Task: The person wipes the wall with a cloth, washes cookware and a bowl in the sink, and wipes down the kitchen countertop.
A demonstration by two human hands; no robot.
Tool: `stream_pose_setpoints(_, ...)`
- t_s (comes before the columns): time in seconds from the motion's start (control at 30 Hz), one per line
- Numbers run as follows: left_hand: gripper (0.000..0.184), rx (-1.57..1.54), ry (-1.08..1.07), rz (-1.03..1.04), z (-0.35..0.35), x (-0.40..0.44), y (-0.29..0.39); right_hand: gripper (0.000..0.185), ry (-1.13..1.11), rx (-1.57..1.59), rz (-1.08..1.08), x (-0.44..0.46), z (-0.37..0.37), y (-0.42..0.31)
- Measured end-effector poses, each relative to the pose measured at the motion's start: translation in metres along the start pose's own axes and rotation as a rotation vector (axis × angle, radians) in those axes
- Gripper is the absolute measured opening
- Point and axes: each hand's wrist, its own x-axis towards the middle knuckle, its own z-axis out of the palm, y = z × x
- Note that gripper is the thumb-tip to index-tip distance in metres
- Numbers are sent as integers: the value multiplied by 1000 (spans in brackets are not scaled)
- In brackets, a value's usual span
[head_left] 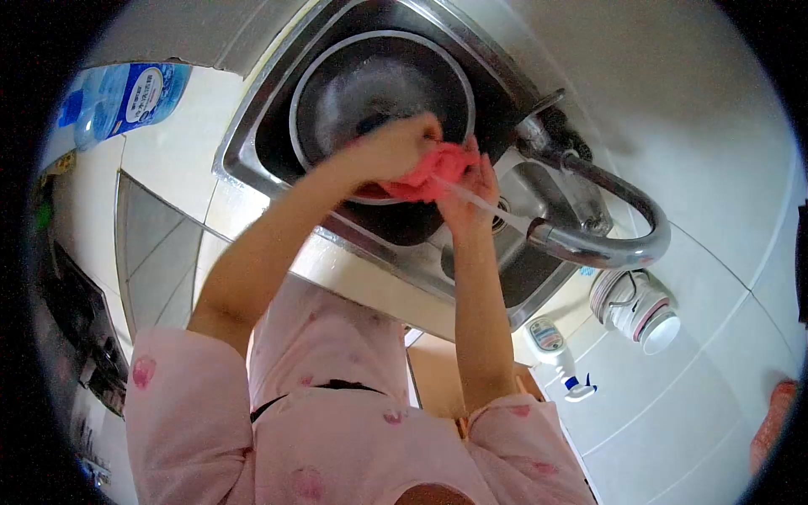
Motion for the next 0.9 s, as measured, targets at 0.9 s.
stream_pose_setpoints(0.9,27,31,-189,-102,-17,-21,8,6,-16,-686,24,-2,-6,-28)
